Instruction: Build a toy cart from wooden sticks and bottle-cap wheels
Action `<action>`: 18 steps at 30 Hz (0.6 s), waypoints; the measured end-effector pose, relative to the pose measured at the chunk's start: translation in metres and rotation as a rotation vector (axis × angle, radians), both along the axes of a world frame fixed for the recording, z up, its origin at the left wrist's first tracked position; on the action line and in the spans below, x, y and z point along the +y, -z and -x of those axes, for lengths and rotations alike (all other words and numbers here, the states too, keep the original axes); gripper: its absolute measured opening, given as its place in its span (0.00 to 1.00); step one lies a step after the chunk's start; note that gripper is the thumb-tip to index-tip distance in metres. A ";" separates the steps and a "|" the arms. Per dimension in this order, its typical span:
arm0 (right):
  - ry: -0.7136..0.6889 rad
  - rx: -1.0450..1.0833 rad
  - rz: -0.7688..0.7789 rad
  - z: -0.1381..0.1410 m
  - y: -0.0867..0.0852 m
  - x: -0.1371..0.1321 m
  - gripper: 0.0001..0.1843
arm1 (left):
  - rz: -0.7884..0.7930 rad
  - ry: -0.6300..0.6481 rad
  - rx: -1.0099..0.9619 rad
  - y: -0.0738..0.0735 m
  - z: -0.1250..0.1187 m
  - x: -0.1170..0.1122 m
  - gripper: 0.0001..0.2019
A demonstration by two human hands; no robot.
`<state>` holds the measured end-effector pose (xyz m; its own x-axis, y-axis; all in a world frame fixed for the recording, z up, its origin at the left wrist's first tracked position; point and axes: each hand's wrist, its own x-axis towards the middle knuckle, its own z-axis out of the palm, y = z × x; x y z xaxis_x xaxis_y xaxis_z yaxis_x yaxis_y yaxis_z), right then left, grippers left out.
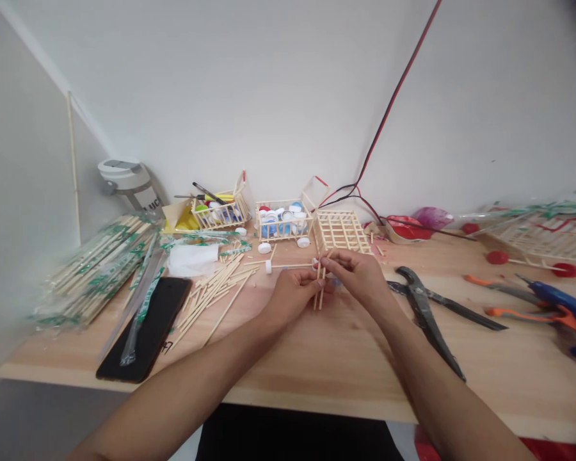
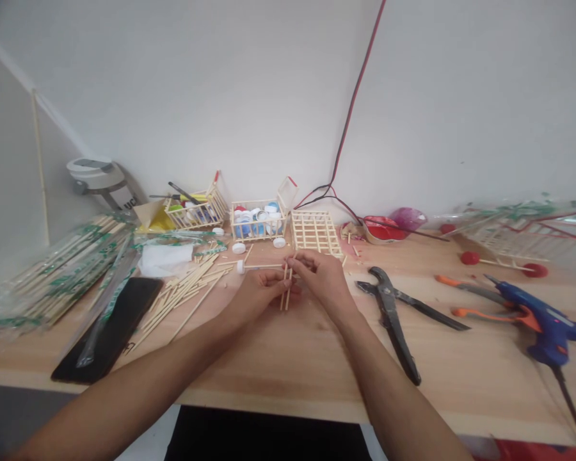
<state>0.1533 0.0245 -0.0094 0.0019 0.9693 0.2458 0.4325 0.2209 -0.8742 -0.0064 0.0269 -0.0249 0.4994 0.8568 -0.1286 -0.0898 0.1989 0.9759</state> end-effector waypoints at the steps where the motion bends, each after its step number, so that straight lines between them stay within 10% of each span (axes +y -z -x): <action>1: -0.003 0.012 0.010 0.000 0.000 0.000 0.13 | 0.001 0.000 -0.004 0.000 0.000 0.000 0.16; 18: -0.011 -0.022 0.011 0.000 0.000 -0.001 0.16 | -0.016 -0.011 0.045 -0.003 -0.001 -0.002 0.09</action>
